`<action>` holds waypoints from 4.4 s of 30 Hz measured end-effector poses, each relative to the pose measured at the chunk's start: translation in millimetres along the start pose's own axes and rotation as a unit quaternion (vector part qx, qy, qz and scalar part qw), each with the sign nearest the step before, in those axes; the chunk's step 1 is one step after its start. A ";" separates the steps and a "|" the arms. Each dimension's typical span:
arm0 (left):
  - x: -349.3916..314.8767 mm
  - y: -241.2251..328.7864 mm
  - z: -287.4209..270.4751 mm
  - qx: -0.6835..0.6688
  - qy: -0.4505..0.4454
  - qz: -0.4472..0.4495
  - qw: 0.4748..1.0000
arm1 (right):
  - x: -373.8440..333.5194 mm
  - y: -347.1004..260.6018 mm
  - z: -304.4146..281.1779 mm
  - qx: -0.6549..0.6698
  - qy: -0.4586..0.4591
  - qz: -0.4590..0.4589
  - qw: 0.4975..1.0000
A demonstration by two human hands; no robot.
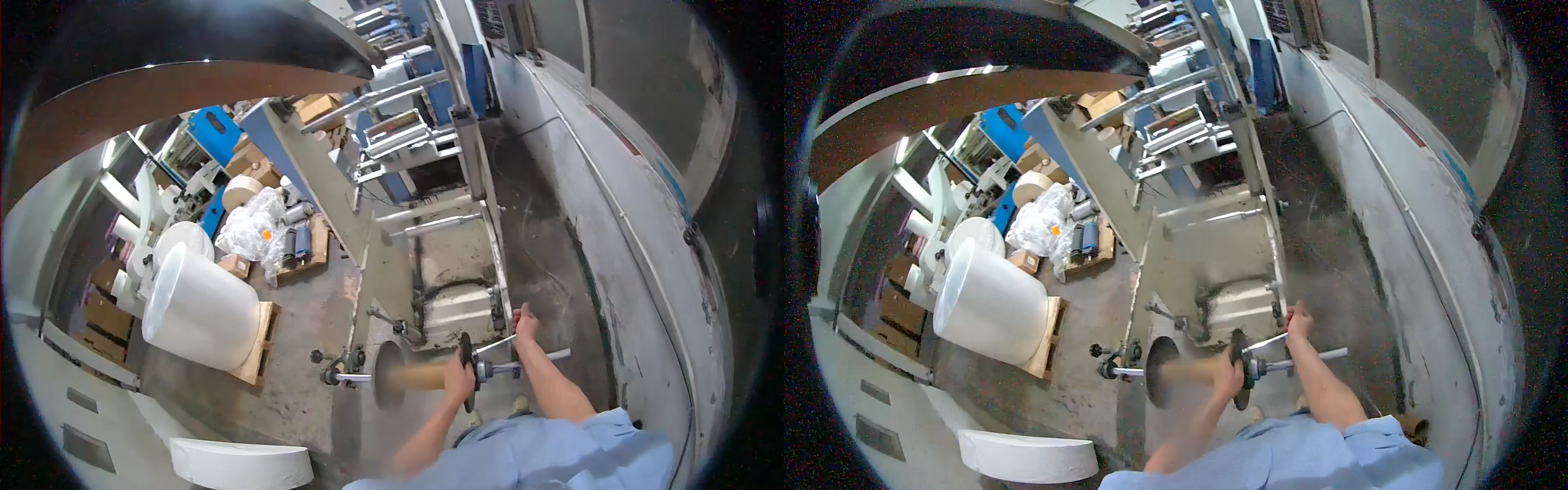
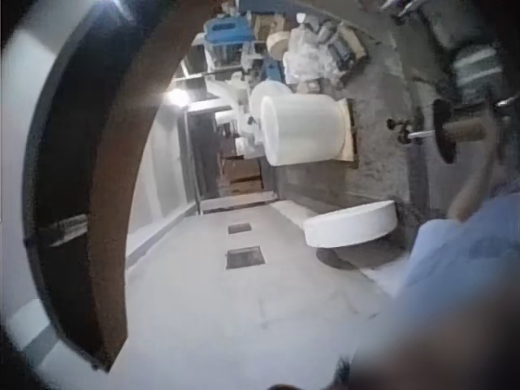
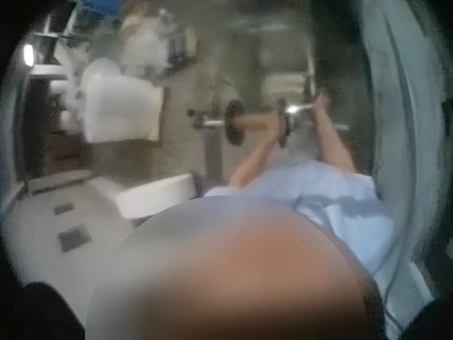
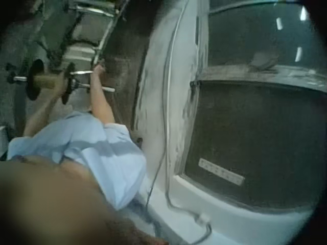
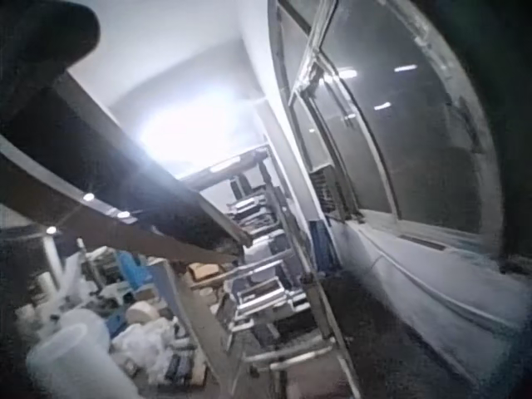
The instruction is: Mount a large roll of white paper onto a machine shaft.
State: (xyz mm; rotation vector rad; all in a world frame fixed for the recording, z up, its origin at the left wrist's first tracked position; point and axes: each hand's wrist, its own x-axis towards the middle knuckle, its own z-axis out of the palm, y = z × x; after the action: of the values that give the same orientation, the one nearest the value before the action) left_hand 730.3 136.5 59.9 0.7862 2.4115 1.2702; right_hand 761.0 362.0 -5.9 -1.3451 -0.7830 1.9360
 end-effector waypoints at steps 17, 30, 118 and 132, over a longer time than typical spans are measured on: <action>-27.0 -8.9 12.3 -0.005 0.070 0.006 0.997 | -74.5 47.3 64.2 -0.313 -0.209 -0.266 0.887; -27.8 -13.9 17.7 -0.012 0.069 0.016 0.997 | -98.0 55.5 2.5 -0.443 -0.258 -0.277 0.812; -4.4 -44.1 35.2 -0.035 0.037 0.012 0.999 | -164.5 -80.2 41.5 -0.667 -0.518 -0.504 0.182; -14.4 -38.9 32.2 -0.004 0.016 -0.033 0.999 | -179.8 -84.2 30.7 -0.789 -0.423 -0.397 0.201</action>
State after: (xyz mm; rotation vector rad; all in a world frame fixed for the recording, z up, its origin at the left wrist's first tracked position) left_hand 745.2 131.4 9.8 0.6819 2.4344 1.2766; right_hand 794.2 269.7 169.4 0.2576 -3.4808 0.0051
